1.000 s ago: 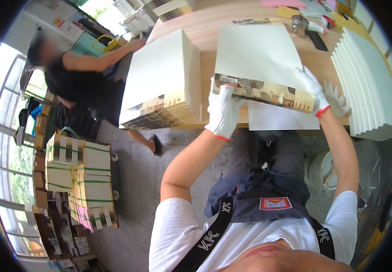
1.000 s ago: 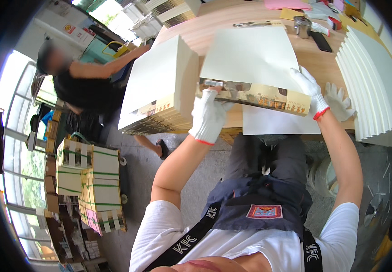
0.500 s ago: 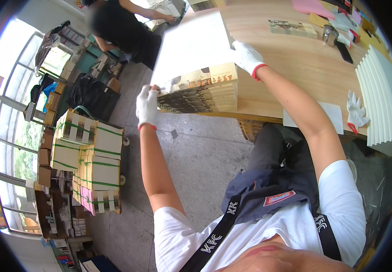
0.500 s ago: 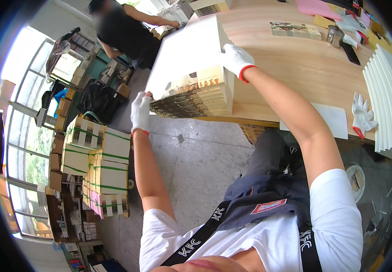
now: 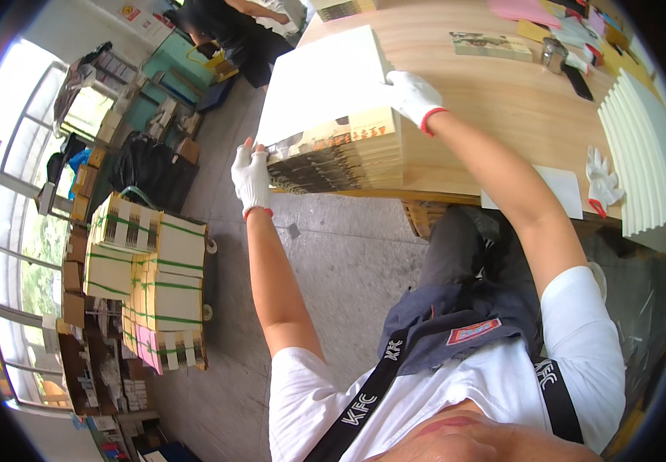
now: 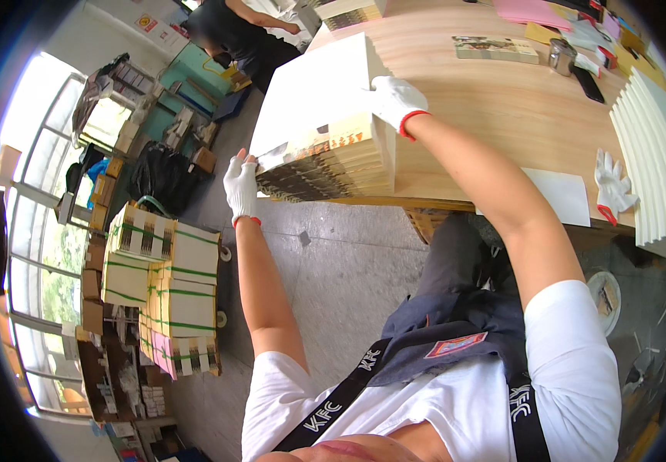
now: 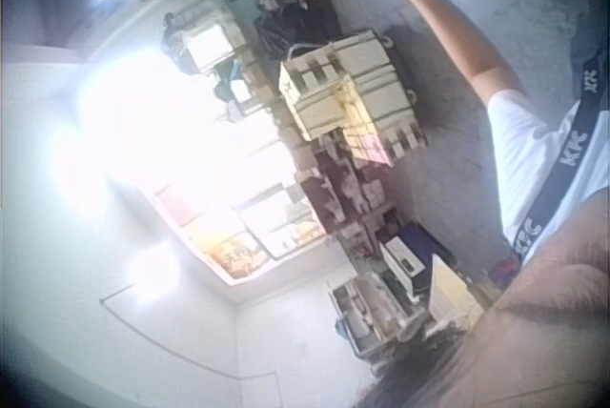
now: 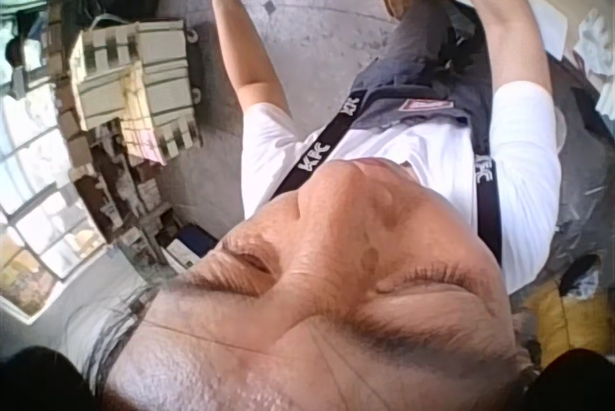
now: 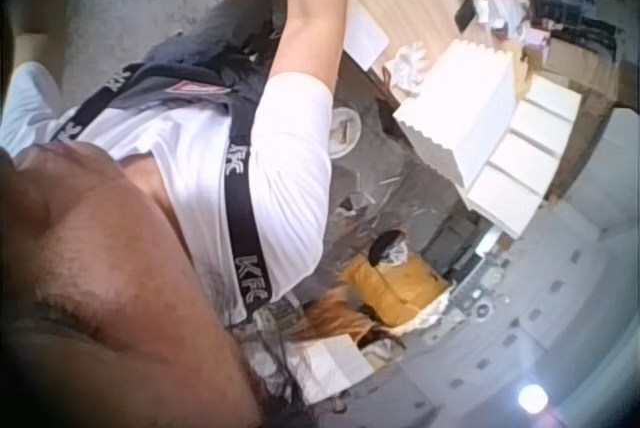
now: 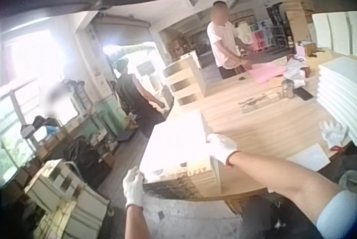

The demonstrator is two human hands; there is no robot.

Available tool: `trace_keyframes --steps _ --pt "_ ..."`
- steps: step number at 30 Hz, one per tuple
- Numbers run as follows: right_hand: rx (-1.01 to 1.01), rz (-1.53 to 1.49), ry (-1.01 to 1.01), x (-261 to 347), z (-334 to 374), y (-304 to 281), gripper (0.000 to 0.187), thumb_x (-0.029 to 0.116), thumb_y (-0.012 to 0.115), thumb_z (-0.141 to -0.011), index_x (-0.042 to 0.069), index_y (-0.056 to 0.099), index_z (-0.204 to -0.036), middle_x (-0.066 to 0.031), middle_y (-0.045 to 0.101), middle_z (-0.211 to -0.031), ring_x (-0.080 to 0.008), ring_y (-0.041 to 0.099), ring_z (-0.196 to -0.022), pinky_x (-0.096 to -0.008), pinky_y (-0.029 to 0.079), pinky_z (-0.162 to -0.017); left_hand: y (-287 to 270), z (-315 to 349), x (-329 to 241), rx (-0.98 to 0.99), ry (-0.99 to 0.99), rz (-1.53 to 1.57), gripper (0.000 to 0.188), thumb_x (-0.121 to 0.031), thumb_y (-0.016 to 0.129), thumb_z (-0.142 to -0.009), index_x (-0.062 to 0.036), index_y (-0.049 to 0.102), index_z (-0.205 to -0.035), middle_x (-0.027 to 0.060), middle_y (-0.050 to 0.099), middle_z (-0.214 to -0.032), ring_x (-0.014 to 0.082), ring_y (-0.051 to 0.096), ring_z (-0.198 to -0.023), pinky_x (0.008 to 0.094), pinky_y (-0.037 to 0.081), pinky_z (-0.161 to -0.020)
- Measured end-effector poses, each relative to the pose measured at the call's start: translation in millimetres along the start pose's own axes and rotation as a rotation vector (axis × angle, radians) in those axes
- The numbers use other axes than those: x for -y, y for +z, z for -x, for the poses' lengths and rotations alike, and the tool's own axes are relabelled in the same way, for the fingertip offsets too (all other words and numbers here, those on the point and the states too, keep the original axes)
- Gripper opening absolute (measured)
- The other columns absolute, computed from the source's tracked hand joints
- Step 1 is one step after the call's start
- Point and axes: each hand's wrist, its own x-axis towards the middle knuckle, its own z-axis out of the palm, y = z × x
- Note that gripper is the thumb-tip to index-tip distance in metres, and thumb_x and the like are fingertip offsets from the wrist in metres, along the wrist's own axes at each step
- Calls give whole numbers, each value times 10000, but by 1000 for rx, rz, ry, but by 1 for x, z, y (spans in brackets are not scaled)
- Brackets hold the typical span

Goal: The person applies a white substance to the edges of rectangular boards using a brush. They dip the brush into a bucket, spread the substance on the board edges, and then place the boards onto a stack.

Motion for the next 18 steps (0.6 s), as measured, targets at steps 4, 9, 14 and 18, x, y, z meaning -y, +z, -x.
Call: trace_keyframes --steps 4,9,14,18 --pt "26 -37 -38 0 8 -20 617 615 510 -876 46 724 -980 -226 698 -1065 -374 669 -992 -451 510 -848 -12 -27 12 71 42 -105 597 -192 652 -890 -3 468 -1426 171 629 -1288 263 610 -1123 348 433 -1007" --pt "-250 -270 -215 -53 62 -37 492 551 493 -964 76 604 -1032 -195 682 -959 -362 655 -886 -447 502 -781 63 52 -139 -120 645 -210 717 8 661 -867 -91 370 -1515 162 411 -1521 312 448 -1353 385 379 -1120" --pt "41 -398 -69 -96 180 -88 470 538 590 -921 90 602 -1063 -127 688 -892 -302 676 -813 -404 502 -763 200 158 -236 785 510 560 668 -74 616 -937 -52 321 -1536 157 382 -1547 255 401 -1389 390 331 -1141" --pt "137 -295 140 -133 263 -133 476 528 578 -918 88 622 -1093 -126 699 -924 -247 689 -792 -393 511 -761 297 254 -317 1510 -85 973 632 -360 507 -1026 -43 281 -1524 181 435 -1484 331 426 -1364 459 351 -1119"
